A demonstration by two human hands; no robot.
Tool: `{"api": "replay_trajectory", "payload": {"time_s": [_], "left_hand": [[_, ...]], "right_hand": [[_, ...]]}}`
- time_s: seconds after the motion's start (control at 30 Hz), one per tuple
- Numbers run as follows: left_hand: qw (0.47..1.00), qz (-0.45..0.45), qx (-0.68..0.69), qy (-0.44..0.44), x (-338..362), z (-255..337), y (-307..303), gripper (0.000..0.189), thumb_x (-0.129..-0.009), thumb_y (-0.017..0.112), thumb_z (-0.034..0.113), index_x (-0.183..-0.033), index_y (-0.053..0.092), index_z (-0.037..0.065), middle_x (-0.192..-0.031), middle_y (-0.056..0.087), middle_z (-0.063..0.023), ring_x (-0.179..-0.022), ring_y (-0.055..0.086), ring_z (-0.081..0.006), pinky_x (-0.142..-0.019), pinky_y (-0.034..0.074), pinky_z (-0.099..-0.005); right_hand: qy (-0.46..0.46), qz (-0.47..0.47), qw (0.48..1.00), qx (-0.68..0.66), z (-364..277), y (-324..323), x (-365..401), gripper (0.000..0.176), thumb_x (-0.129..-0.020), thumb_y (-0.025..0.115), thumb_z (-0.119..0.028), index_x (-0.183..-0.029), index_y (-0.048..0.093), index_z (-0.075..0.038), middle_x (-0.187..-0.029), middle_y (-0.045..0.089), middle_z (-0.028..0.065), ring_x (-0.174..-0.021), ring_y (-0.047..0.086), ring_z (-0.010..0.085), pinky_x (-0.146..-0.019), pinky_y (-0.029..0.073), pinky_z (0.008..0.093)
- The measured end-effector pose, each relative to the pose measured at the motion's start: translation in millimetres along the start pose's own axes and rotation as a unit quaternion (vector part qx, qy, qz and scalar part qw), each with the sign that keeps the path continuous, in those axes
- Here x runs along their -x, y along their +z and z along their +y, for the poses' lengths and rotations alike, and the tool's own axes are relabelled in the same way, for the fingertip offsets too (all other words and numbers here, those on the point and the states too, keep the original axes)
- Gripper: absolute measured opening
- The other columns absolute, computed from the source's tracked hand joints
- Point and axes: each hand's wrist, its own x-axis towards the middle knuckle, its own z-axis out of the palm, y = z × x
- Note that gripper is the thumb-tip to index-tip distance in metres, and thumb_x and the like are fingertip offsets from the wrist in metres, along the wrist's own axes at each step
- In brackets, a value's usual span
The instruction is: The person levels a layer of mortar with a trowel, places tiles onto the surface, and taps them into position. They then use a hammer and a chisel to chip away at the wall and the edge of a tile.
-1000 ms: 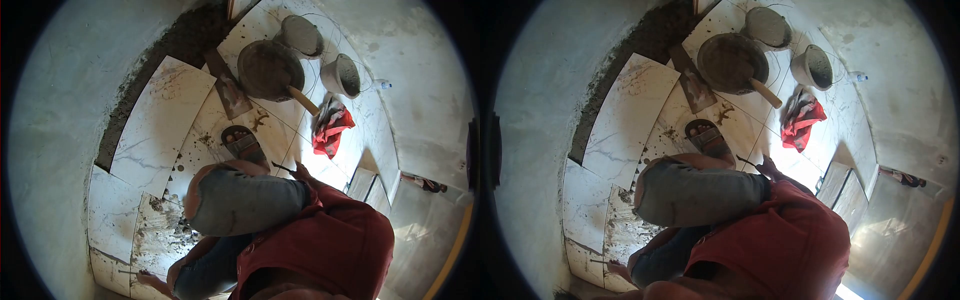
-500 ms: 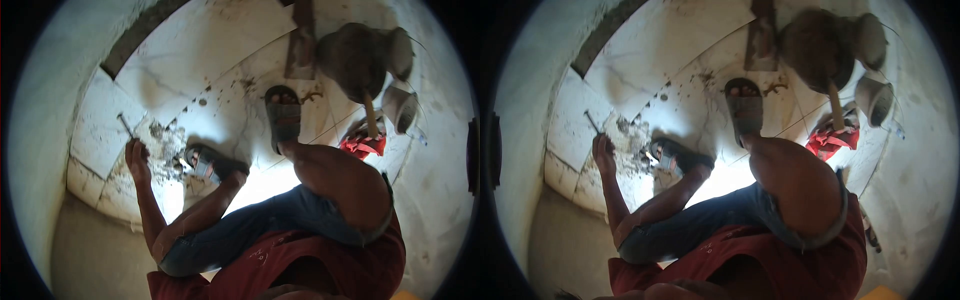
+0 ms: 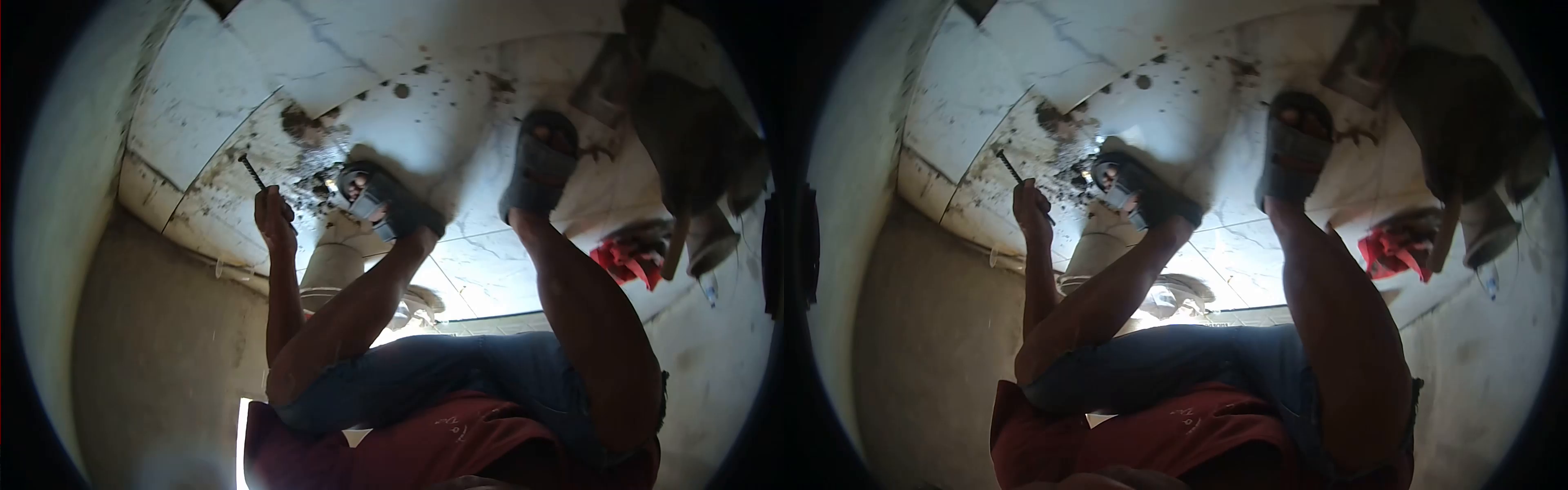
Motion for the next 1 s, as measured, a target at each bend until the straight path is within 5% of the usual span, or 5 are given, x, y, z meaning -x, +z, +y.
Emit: {"api": "replay_trajectory", "payload": {"time_s": [0.43, 0.5, 0.67, 0.77, 1.0], "left_hand": [[0.965, 0.167, -0.148, 0.133, -53.7, -164.2, -92.5, 0.025, -0.083, 0.046, 0.021, -0.095, 0.053, 0.0, -0.077, 0.042, -0.0023, -0.059, 0.037, -0.0095, -0.046, 0.032, -0.0248], [0.981, 0.17, 0.08, 0.041, -26.1, -85.1, -45.4, 0.024, -0.085, 0.05, 0.029, -0.087, 0.051, 0.006, -0.062, 0.034, 0.0024, -0.052, 0.032, -0.0076, -0.043, 0.029, -0.0236], [0.972, 0.192, 0.091, 0.098, -35.9, -13.9, -11.2, 0.029, -0.086, 0.051, 0.034, -0.07, 0.04, 0.013, -0.057, 0.03, 0.0047, -0.048, 0.028, -0.0069, -0.043, 0.025, -0.0239], [0.976, 0.166, 0.091, 0.11, -48.3, 12.9, -1.6, 0.028, -0.086, 0.051, 0.033, -0.071, 0.041, 0.013, -0.058, 0.031, 0.0045, -0.048, 0.028, -0.0067, -0.044, 0.025, -0.0238], [0.964, 0.095, -0.076, 0.236, -143.3, -35.8, -18.9, 0.033, -0.091, 0.041, 0.025, -0.099, 0.053, -0.005, -0.091, 0.056, -0.0145, -0.082, 0.052, -0.0238, -0.072, 0.044, -0.036]], "right_hand": [[0.044, -0.031, 0.989, -0.138, 21.7, 4.6, 218.1, 0.032, -0.086, 0.049, -0.035, -0.105, 0.051, -0.008, -0.095, 0.059, 0.0056, -0.09, 0.057, 0.0194, -0.075, 0.046, 0.0366], [0.02, 0.049, 0.976, -0.212, 54.5, 2.8, 230.7, 0.031, -0.086, 0.048, -0.034, -0.104, 0.052, -0.009, -0.094, 0.059, 0.0046, -0.09, 0.057, 0.0187, -0.074, 0.047, 0.0363], [-0.323, 0.46, 0.725, -0.398, 108.5, -103.8, 221.2, 0.042, -0.09, 0.04, -0.043, -0.113, 0.048, -0.009, -0.113, 0.054, 0.0092, -0.101, 0.053, 0.0222, -0.084, 0.044, 0.0382], [-0.5, 0.372, 0.624, -0.472, 70.8, -108.2, 269.3, 0.058, -0.088, 0.033, -0.056, -0.116, 0.046, -0.007, -0.116, 0.051, 0.0117, -0.102, 0.051, 0.025, -0.088, 0.042, 0.0397], [-0.483, 0.448, 0.638, -0.4, 54.1, -107.0, 308.1, 0.039, -0.092, 0.041, -0.038, -0.117, 0.047, -0.009, -0.107, 0.056, 0.0067, -0.093, 0.055, 0.0221, -0.078, 0.046, 0.0338]]}}
